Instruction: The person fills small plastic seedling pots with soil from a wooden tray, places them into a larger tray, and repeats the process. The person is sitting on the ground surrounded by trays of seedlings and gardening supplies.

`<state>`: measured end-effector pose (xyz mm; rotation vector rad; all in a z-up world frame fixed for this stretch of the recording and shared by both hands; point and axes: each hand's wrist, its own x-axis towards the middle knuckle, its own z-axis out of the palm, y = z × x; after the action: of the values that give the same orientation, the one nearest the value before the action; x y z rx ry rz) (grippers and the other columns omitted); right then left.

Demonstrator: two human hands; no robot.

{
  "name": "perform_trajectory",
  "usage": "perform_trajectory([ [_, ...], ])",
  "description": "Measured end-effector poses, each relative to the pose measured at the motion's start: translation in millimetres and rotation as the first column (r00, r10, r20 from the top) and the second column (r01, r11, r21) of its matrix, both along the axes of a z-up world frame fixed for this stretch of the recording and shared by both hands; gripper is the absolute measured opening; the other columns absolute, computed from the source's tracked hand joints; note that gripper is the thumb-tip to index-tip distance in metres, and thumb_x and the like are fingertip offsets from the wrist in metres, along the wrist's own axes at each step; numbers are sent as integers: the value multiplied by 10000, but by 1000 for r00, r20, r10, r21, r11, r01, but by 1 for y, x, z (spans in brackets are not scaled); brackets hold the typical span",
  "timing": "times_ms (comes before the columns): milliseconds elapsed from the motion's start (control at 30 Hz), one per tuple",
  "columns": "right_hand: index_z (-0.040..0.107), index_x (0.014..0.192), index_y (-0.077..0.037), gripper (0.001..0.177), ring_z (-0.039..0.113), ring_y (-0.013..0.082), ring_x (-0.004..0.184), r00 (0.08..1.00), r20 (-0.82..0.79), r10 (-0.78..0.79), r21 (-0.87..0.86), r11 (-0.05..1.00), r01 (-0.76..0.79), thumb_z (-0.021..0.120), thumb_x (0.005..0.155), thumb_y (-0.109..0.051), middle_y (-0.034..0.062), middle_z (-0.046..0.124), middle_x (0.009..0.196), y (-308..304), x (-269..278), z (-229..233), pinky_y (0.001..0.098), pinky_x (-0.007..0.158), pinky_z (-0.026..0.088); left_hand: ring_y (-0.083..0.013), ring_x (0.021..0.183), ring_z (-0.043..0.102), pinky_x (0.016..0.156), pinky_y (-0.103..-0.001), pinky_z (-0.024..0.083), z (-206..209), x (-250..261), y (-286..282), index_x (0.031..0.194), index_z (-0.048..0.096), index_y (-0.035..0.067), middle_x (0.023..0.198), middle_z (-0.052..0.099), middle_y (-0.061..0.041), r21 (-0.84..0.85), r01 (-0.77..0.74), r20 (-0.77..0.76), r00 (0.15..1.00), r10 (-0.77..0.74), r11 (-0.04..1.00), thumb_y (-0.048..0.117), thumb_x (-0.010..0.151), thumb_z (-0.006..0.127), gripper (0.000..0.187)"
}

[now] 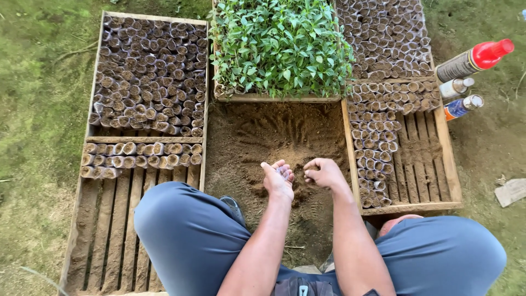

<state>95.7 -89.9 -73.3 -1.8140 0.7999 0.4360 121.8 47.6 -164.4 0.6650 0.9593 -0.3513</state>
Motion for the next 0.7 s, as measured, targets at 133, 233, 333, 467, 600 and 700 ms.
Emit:
perform_trajectory([
  [133,748,1082,58,235,741,195,703,999,37,-7,107,994,3,701,855,20,256,735,832,7,7,53,270,623,625,-180,489,598,431,-269,553,6,0,-10,984,687,26,669,650,-145,43,-28,-12,1000,28,999,750,985,331,807],
  [233,737,1100,56,248,732,165,740,996,83,41,115,992,-51,686,863,5,211,746,857,14,9,72,268,657,624,-148,447,544,413,-261,530,13,1,-14,964,672,19,622,598,-110,57,-31,9,999,31,998,858,926,313,913],
  [333,736,1097,63,236,736,165,758,991,111,73,111,990,-86,675,875,10,221,760,874,23,8,91,271,673,620,-140,436,528,411,-257,517,30,-1,-15,960,655,13,610,570,-101,70,-9,25,1000,7,998,892,906,275,959],
  [467,793,1055,-37,215,753,174,786,973,111,203,-31,979,-201,698,862,-47,187,781,892,31,9,95,326,681,616,-167,491,570,433,-257,505,40,-2,-17,954,625,10,659,595,-121,63,31,39,999,-33,998,905,895,217,985],
  [600,826,1000,-166,194,775,185,814,953,69,295,-214,938,-274,727,836,-132,102,805,854,33,9,80,340,703,606,-205,520,643,450,-270,485,36,-2,-18,932,618,24,750,714,-193,34,23,61,998,-25,999,906,899,188,982],
  [700,830,999,-200,188,778,247,902,946,51,321,-246,922,-299,729,844,-170,106,807,910,33,10,71,396,760,595,-237,528,659,463,-310,500,29,-2,-20,942,618,34,820,751,-219,23,21,69,997,-23,1000,932,878,180,1001],
])
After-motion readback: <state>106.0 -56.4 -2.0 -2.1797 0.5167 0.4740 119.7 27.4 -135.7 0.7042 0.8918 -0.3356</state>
